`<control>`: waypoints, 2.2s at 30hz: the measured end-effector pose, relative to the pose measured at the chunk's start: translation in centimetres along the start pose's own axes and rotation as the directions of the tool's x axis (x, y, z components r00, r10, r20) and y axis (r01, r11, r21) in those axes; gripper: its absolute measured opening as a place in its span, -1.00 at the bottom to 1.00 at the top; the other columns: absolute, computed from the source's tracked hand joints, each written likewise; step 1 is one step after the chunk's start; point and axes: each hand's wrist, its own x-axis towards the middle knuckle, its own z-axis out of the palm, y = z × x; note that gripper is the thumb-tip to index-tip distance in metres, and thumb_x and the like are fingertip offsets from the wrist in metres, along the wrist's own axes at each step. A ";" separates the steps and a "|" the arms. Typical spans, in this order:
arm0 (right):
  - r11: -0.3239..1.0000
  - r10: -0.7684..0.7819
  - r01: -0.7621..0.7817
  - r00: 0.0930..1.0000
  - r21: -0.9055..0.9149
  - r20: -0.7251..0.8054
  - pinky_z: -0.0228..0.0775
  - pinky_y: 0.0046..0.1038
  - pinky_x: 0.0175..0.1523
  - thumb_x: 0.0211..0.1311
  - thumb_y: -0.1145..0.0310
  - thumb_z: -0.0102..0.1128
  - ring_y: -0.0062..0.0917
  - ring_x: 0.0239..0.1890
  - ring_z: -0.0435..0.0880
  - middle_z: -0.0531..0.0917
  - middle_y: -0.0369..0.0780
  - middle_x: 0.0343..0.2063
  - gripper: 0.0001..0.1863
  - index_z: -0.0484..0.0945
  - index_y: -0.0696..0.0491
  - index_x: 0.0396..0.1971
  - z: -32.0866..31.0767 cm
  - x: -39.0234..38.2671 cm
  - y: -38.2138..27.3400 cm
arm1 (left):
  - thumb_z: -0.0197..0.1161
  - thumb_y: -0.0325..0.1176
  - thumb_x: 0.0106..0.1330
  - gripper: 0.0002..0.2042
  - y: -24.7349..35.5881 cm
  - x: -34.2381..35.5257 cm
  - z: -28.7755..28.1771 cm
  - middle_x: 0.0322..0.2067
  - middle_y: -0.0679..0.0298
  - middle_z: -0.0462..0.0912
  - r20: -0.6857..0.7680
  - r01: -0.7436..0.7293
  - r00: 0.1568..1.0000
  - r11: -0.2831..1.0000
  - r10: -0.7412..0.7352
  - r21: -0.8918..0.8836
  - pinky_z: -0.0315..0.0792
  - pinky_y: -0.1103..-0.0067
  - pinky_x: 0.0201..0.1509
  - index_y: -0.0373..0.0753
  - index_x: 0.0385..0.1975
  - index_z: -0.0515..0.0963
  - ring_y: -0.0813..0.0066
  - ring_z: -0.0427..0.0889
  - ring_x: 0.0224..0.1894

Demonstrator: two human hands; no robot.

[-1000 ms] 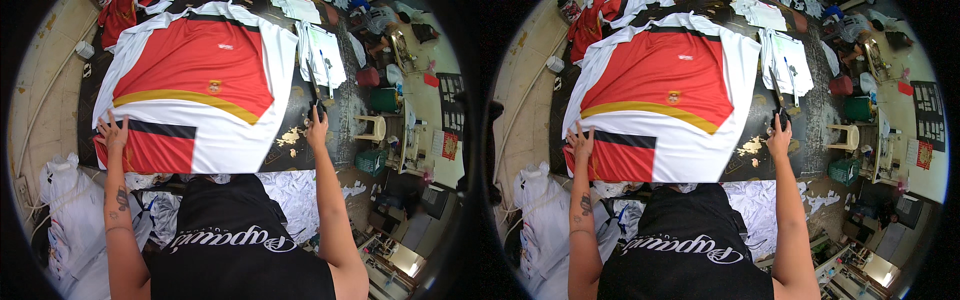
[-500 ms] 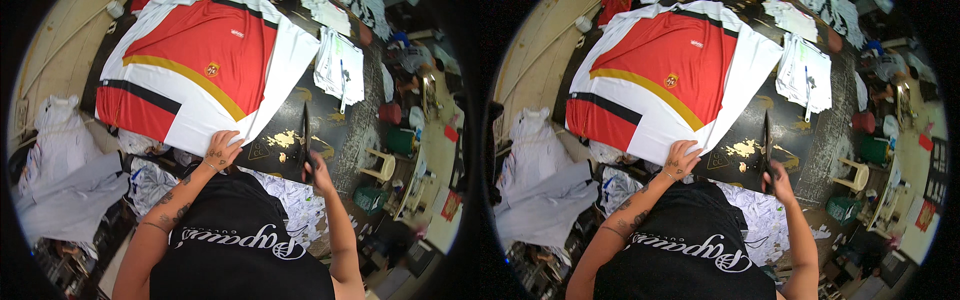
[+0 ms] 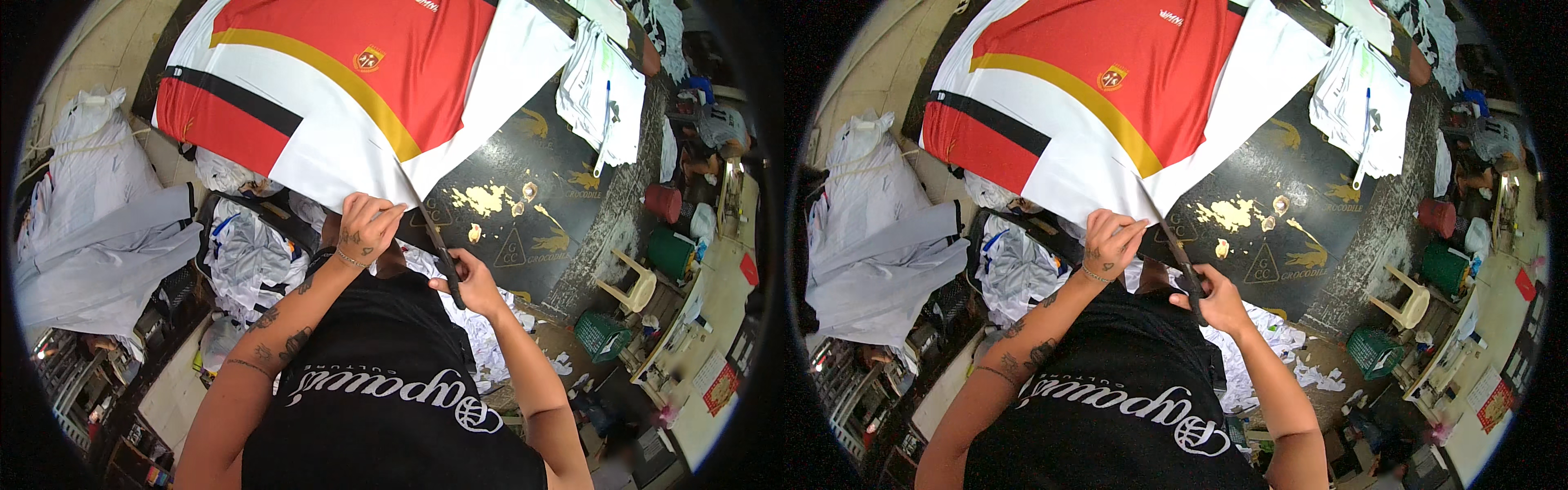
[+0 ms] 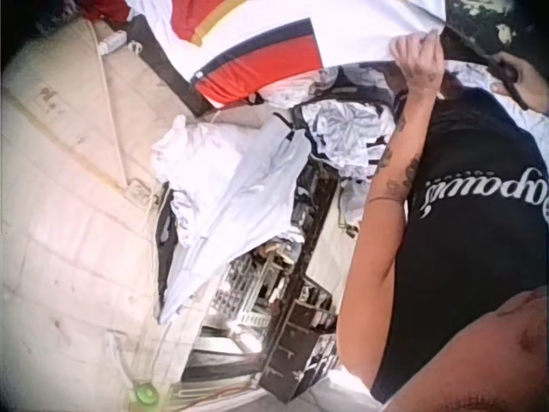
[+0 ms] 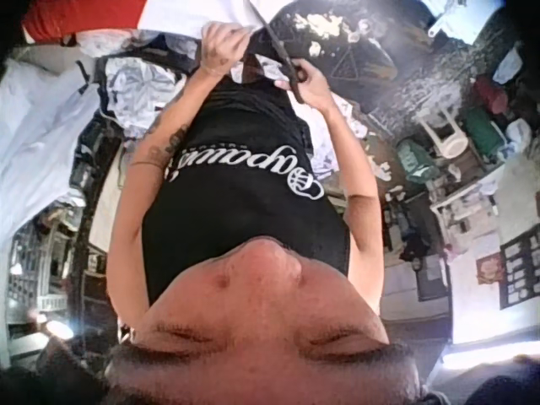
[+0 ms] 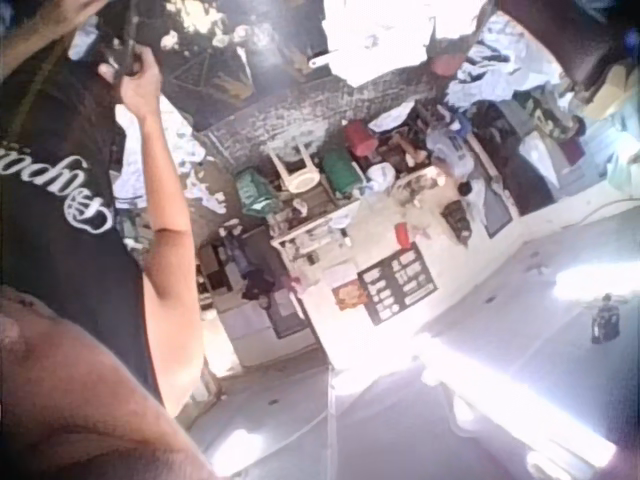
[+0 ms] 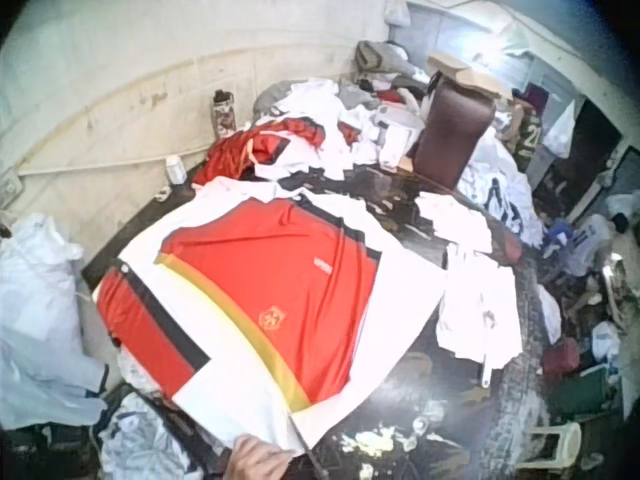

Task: The person lays a red, white, and yellow jersey on a table, uses shears to cut along the side seams, removes the side panels, and sets them aside. The process is repeated for a second jersey.

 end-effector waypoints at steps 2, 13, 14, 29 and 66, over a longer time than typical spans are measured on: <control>0.987 0.161 -0.161 0.987 -0.009 0.006 0.40 -0.55 -0.28 0.07 0.02 0.69 -0.70 -0.37 0.56 0.70 -0.30 -0.37 -0.20 0.53 0.23 0.16 -0.3 -0.2 -0.2 | 0.45 -0.49 0.15 -0.77 -0.1 -0.5 -0.2 -0.32 0.42 0.63 0.011 -0.003 1.000 1.000 0.003 -0.007 0.35 0.31 0.09 -0.13 -0.18 0.80 0.36 0.57 -0.21; 1.000 -0.006 0.006 0.999 -0.010 0.048 0.39 -0.61 -0.35 0.04 0.12 0.72 -0.75 -0.46 0.56 0.71 -0.31 -0.49 -0.34 0.66 0.26 0.01 -1.3 4.2 -6.9 | 0.36 -0.53 0.08 -0.83 -1.4 -1.1 -1.6 0.10 0.30 0.77 0.127 -0.051 0.990 0.990 0.068 -0.133 0.41 0.32 0.20 -0.23 -0.31 0.74 0.33 0.66 0.06; 0.996 0.075 -0.072 0.995 -0.058 0.065 0.39 -0.61 -0.35 0.04 0.11 0.72 -0.74 -0.46 0.57 0.71 -0.30 -0.48 -0.33 0.66 0.26 0.02 -1.3 4.4 -7.5 | 0.36 -0.53 0.07 -0.82 -1.8 -1.2 -1.7 0.09 0.30 0.77 0.114 -0.077 0.989 0.984 0.096 -0.160 0.41 0.32 0.20 -0.23 -0.30 0.74 0.34 0.66 0.06; 0.948 -0.063 0.082 0.996 -0.308 0.069 0.44 -0.45 -0.28 -0.12 -0.29 0.66 -0.52 -0.42 0.64 0.70 -0.25 -0.47 -0.13 0.72 0.26 -0.12 -1.0 13.1 -17.7 | 0.32 -0.47 0.01 -0.78 -5.5 -2.9 -1.7 0.04 0.38 0.77 0.209 -0.140 0.950 0.916 0.231 -0.376 0.44 0.36 0.20 -0.17 -0.29 0.69 0.42 0.67 0.06; 0.813 0.017 0.186 0.940 -0.551 0.342 0.54 -0.33 -0.06 -0.09 -0.15 0.71 -0.35 -0.22 0.75 0.78 -0.11 -0.29 -0.19 0.69 0.17 0.02 9.2 28.9 -42.0 | 0.33 -0.26 0.14 -0.67 -19.5 4.6 -11.5 0.23 0.22 0.65 0.181 -0.217 0.950 0.956 0.253 -0.199 0.50 0.39 0.15 -0.19 -0.09 0.66 0.32 0.62 0.19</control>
